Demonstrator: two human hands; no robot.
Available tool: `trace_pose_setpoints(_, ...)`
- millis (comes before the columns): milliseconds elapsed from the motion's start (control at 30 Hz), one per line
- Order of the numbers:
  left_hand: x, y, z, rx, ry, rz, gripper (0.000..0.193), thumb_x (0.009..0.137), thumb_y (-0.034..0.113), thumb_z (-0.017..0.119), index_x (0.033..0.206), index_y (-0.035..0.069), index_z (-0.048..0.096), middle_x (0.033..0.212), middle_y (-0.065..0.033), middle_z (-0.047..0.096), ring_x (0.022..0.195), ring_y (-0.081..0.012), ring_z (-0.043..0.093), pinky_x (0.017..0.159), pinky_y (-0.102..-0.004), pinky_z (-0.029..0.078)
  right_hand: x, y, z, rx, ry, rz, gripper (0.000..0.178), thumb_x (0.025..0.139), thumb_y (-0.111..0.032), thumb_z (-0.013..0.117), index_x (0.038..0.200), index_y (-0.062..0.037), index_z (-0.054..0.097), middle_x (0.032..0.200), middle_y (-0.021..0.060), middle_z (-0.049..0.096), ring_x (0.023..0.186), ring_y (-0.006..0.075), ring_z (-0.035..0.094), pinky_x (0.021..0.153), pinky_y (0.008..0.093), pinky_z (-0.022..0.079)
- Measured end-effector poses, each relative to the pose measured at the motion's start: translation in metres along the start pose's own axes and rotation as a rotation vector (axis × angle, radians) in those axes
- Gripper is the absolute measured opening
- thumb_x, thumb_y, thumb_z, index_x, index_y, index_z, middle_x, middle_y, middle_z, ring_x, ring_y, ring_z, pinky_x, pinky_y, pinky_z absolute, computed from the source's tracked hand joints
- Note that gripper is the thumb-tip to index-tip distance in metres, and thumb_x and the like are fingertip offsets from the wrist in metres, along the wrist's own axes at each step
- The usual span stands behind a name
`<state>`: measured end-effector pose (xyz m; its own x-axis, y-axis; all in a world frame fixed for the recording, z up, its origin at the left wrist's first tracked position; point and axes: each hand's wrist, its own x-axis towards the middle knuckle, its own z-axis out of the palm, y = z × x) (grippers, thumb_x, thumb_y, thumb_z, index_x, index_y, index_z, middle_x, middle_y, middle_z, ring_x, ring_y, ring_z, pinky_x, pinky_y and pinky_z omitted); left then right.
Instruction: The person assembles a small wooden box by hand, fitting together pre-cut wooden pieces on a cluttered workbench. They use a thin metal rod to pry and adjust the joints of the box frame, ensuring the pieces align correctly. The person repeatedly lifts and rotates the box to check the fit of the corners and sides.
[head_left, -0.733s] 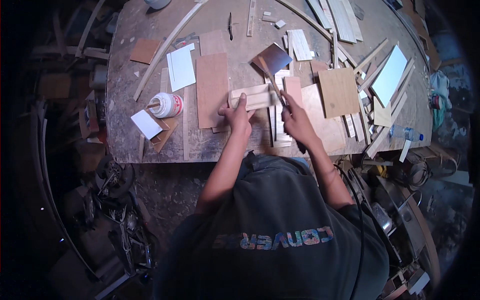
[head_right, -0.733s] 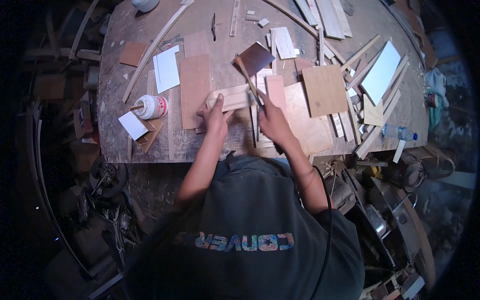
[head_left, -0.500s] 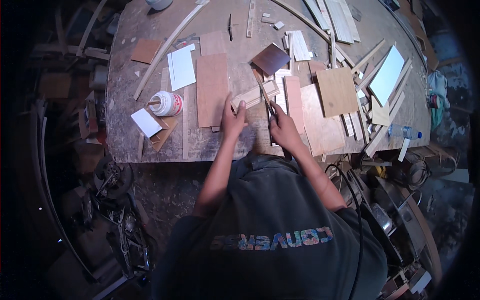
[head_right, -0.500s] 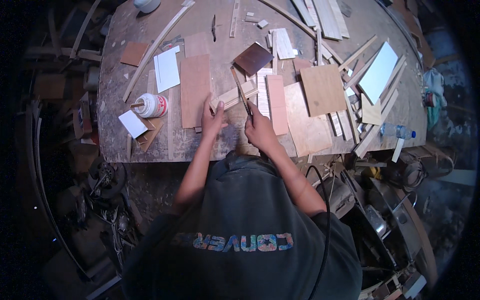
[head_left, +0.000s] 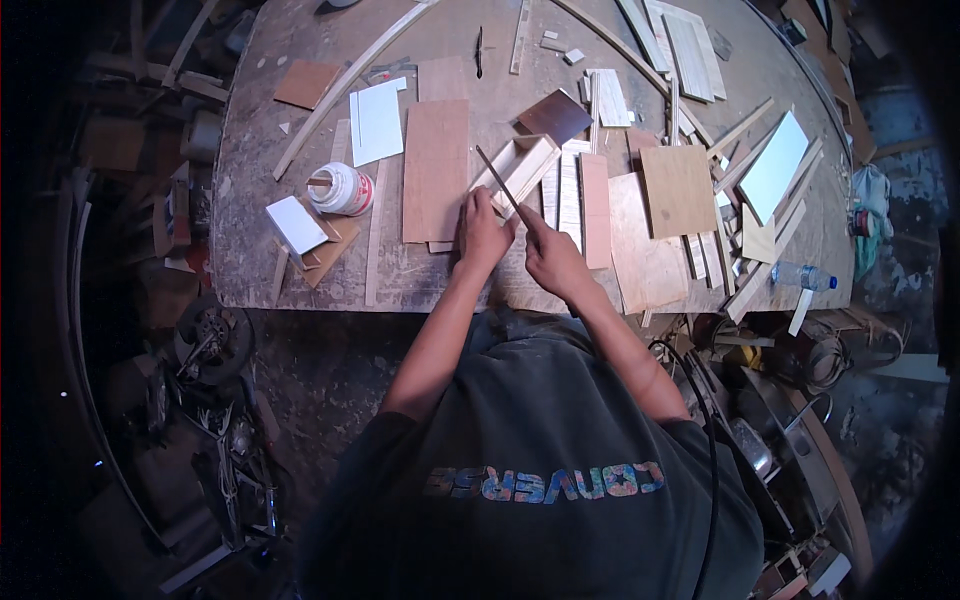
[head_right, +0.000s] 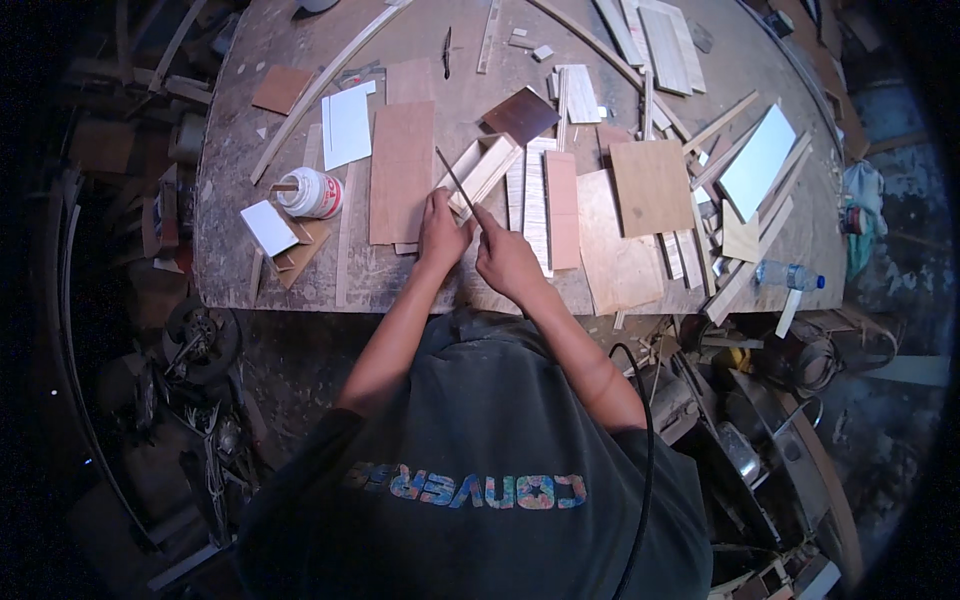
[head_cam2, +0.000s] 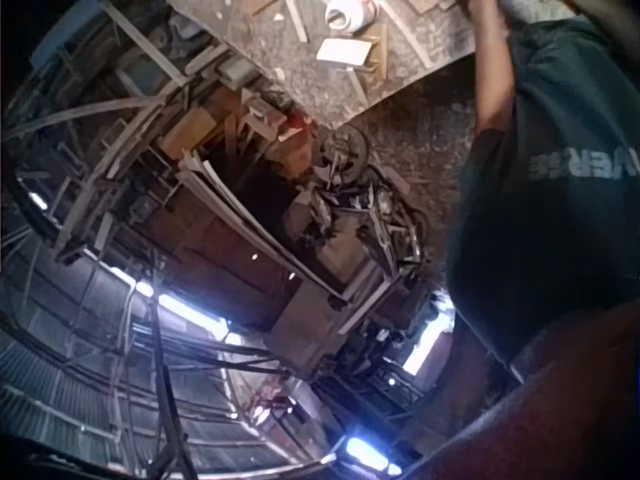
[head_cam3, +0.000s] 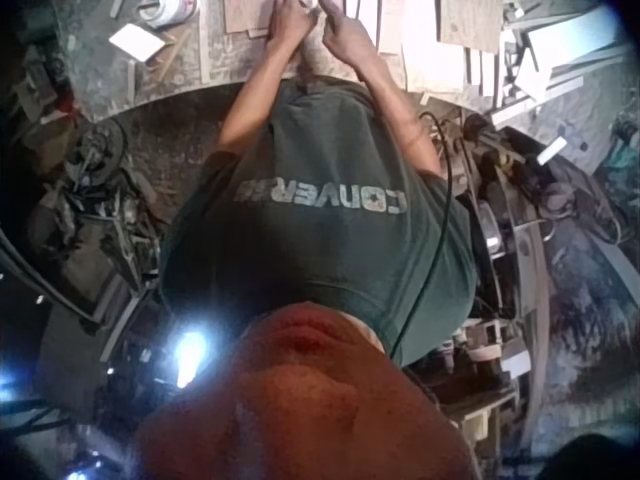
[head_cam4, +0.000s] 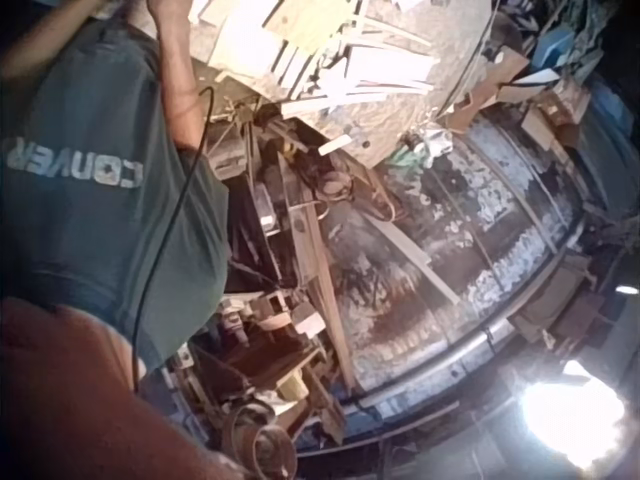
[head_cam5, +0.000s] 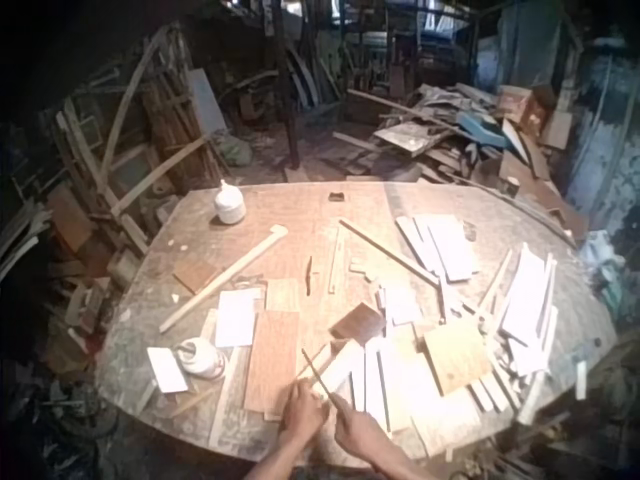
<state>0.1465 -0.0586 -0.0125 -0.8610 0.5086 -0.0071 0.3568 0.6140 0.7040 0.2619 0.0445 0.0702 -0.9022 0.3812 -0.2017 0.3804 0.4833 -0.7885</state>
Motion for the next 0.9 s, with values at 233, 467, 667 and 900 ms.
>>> trace_pose_setpoints(233,-0.001,-0.008,0.008,-0.069,-0.053,-0.029,0.060,0.085,0.029,0.075,0.122,-0.002,0.039,0.116,-0.0318,0.056,0.106,-0.0507,0.059,0.087,-0.0581,0.049,-0.004,-0.005,0.003,-0.107,-0.008,0.021,0.068,0.085,-0.003,0.052,0.151,-0.0124,0.043,0.079,0.0267,0.065,0.076,0.0452,0.065,0.074,0.0539,0.050)
trace_pose_setpoints(467,-0.012,-0.010,0.017,-0.022,-0.053,-0.007,0.059,0.087,0.031,0.072,0.122,-0.003,0.039,0.114,-0.0323,0.056,0.106,-0.0498,0.058,0.090,-0.0561,0.048,0.002,-0.005,-0.004,-0.141,-0.021,0.018,0.068,0.084,-0.002,0.053,0.150,-0.0088,0.044,0.078,0.0260,0.065,0.073,0.0446,0.065,0.072,0.0536,0.051)
trace_pose_setpoints(667,-0.013,-0.009,0.013,-0.006,-0.078,0.033,0.059,0.085,0.028,0.074,0.121,-0.004,0.039,0.115,-0.0315,0.055,0.107,-0.0485,0.056,0.092,-0.0547,0.047,0.002,0.000,-0.002,-0.177,-0.058,0.017,0.068,0.083,-0.003,0.053,0.151,-0.0097,0.044,0.077,0.0262,0.065,0.074,0.0444,0.065,0.072,0.0534,0.050)
trace_pose_setpoints(900,-0.012,-0.005,0.011,0.010,-0.072,0.017,0.059,0.085,0.026,0.073,0.122,-0.006,0.039,0.114,-0.0323,0.056,0.109,-0.0484,0.056,0.093,-0.0536,0.047,0.003,-0.002,0.001,-0.200,-0.029,0.010,0.068,0.084,-0.003,0.054,0.150,-0.0111,0.045,0.077,0.0280,0.065,0.074,0.0464,0.065,0.073,0.0556,0.051)
